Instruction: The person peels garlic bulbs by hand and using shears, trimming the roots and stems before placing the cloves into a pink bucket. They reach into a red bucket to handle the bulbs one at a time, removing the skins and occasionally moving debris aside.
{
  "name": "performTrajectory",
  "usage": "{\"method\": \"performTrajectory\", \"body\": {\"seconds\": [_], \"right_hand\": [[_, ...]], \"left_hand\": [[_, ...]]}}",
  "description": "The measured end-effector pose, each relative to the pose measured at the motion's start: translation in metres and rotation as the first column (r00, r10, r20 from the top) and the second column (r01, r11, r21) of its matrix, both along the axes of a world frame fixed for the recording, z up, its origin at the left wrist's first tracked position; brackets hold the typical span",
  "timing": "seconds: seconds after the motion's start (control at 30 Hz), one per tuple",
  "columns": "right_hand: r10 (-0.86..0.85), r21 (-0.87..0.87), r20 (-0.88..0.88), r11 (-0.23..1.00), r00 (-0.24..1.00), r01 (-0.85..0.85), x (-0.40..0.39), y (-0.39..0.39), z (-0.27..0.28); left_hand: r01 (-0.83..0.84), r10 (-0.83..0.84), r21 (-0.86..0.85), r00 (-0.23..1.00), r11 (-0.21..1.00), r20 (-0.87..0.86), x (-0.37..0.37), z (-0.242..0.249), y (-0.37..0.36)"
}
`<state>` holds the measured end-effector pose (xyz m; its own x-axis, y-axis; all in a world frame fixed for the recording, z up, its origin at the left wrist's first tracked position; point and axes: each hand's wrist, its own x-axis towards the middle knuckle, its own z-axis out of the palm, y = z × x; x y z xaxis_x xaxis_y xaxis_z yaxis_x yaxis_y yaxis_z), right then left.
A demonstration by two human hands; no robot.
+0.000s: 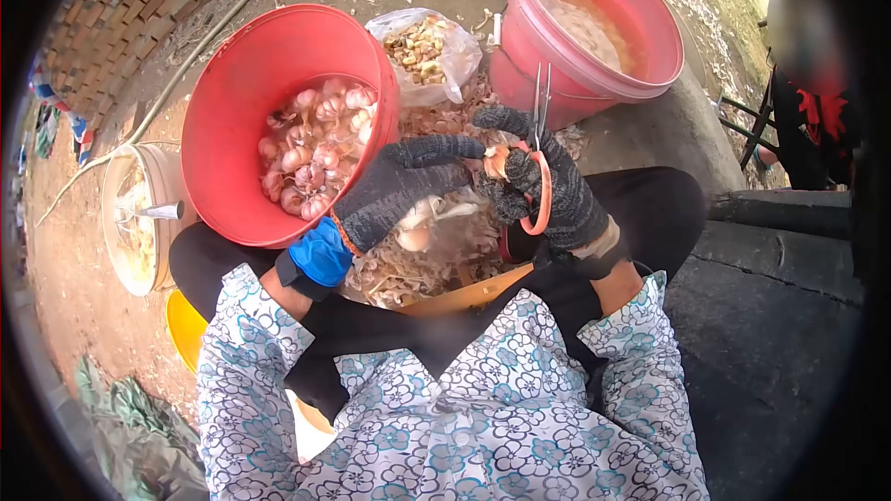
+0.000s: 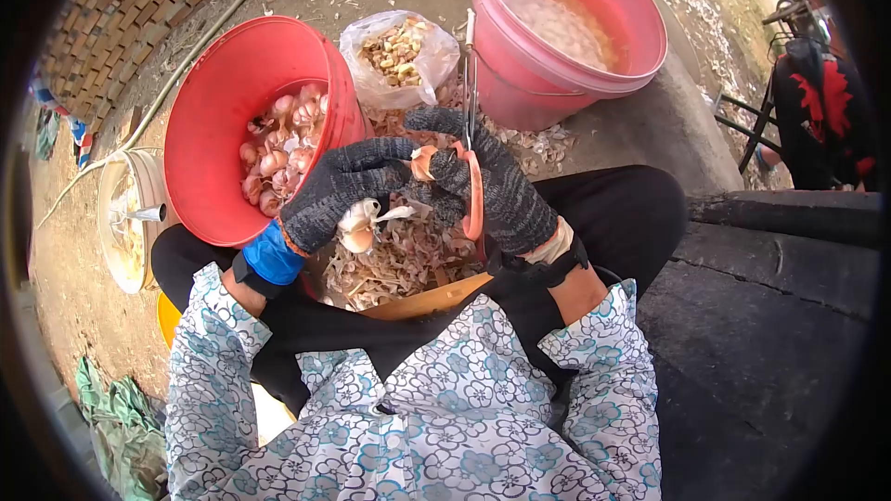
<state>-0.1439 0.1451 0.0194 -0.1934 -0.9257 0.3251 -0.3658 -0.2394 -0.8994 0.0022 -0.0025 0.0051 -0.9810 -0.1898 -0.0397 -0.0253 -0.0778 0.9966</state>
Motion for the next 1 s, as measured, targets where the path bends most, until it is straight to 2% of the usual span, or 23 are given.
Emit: {"method": "performTrajectory", "body": {"seconds": [0.03, 0.07, 0.1, 0.17, 0.23, 0.27, 0.3, 0.33, 0.37, 0.4, 0.47, 0.5, 0.57, 0.6, 0.63, 0.67, 0.7, 0.73, 0.77, 0.83, 0.9, 0.97, 1.0], "right_hand": [[-0.024, 0.127, 0.38, 0.991, 0.925, -0.027, 0.005, -0.003, 0.004], [-0.095, 0.234, 0.697, 0.967, 0.711, -0.101, 0.008, -0.004, 0.006], [-0.097, 0.233, 0.701, 0.967, 0.707, -0.099, 0.008, -0.003, 0.003], [-0.003, 0.184, 0.81, 0.951, 0.587, -0.248, 0.005, -0.001, -0.002], [0.0, 0.203, 0.786, 0.944, 0.619, -0.259, 0.006, -0.001, 0.003], [0.005, 0.227, 0.757, 0.936, 0.654, -0.27, 0.007, 0.0, 0.004], [0.003, 0.225, 0.759, 0.937, 0.651, -0.267, 0.008, 0.0, 0.002], [0.078, 0.18, 0.644, 0.951, 0.761, -0.25, 0.008, -0.001, 0.0], [0.143, 0.132, 0.507, 0.962, 0.85, -0.24, 0.008, -0.001, -0.002], [0.141, 0.13, 0.509, 0.963, 0.849, -0.238, 0.005, -0.002, -0.006], [0.254, 0.069, 0.078, 0.963, 0.964, -0.259, 0.0, -0.004, -0.012], [0.252, 0.067, 0.08, 0.964, 0.964, -0.258, 0.002, -0.004, -0.012], [-0.026, 0.333, 0.563, 0.922, 0.826, -0.197, 0.01, -0.004, -0.007], [-0.157, 0.367, 0.575, 0.926, 0.803, -0.082, 0.009, -0.001, -0.015], [-0.153, 0.362, 0.578, 0.929, 0.801, -0.083, 0.007, 0.002, -0.02], [-0.151, 0.41, 0.247, 0.911, 0.957, 0.037, 0.004, 0.005, -0.024], [-0.134, 0.412, -0.117, 0.895, 0.984, 0.171, 0.002, 0.009, -0.026], [-0.002, 0.305, -0.465, 0.938, 0.885, 0.163, 0.001, 0.015, -0.024], [-0.003, 0.304, -0.464, 0.939, 0.886, 0.163, 0.006, 0.017, -0.018], [-0.035, 0.232, -0.68, 0.937, 0.732, 0.261, 0.015, 0.017, -0.005], [-0.083, 0.15, -0.656, 0.96, 0.75, 0.238, 0.017, 0.019, -0.009], [0.097, 0.276, -0.846, 0.921, 0.525, 0.275, 0.022, 0.027, -0.01], [0.097, 0.277, -0.844, 0.921, 0.527, 0.274, 0.021, 0.027, -0.011]], "left_hand": [[0.001, -0.001, -0.005, 1.0, 1.0, 0.007, -0.001, 0.002, 0.002], [0.019, -0.02, 0.04, 1.0, 0.999, 0.01, -0.002, 0.003, 0.004], [0.037, -0.038, 0.086, 0.999, 0.996, 0.012, -0.003, 0.006, 0.005], [0.071, -0.075, 0.092, 0.996, 0.993, 0.042, -0.002, 0.016, 0.004], [0.067, -0.083, 0.392, 0.996, 0.917, 0.025, -0.001, 0.021, 0.006], [0.069, -0.088, 0.392, 0.996, 0.917, 0.03, -0.002, 0.015, 0.008], [0.038, -0.051, 0.257, 0.998, 0.966, 0.044, -0.003, 0.003, 0.009], [0.008, -0.014, 0.116, 0.999, 0.993, 0.05, -0.004, -0.004, 0.011], [0.011, -0.017, 0.115, 0.998, 0.993, 0.053, -0.004, -0.006, 0.011], [0.02, -0.02, 0.078, 1.0, 0.997, -0.006, -0.004, -0.008, 0.011], [0.027, -0.025, 0.039, 0.998, 0.999, -0.061, -0.005, -0.003, 0.012], [0.009, -0.006, 0.116, 1.0, 0.993, -0.026, -0.006, 0.005, 0.013], [-0.016, 0.014, 0.19, 1.0, 0.982, 0.011, -0.003, 0.009, 0.013], [-0.102, 0.074, 0.24, 0.99, 0.965, 0.122, -0.001, 0.009, 0.012], [-0.19, 0.126, 0.278, 0.964, 0.942, 0.235, 0.001, 0.009, 0.01], [-0.23, 0.195, 0.191, 0.963, 0.954, 0.186, 0.001, 0.005, 0.007], [-0.228, 0.193, 0.186, 0.963, 0.956, 0.189, 0.002, 0.002, 0.005], [-0.254, 0.238, 0.07, 0.953, 0.965, 0.185, 0.002, 0.002, 0.003], [-0.279, 0.283, -0.045, 0.943, 0.959, 0.175, 0.002, 0.001, 0.003], [-0.328, 0.329, -0.032, 0.934, 0.944, 0.141, 0.003, 0.0, 0.01], [-0.254, 0.288, -0.232, 0.949, 0.939, 0.127, 0.003, 0.007, 0.013], [-0.274, 0.311, -0.244, 0.942, 0.93, 0.128, 0.004, 0.005, 0.014], [-0.212, 0.246, -0.432, 0.969, 0.877, 0.024, 0.005, 0.004, 0.011]]}}
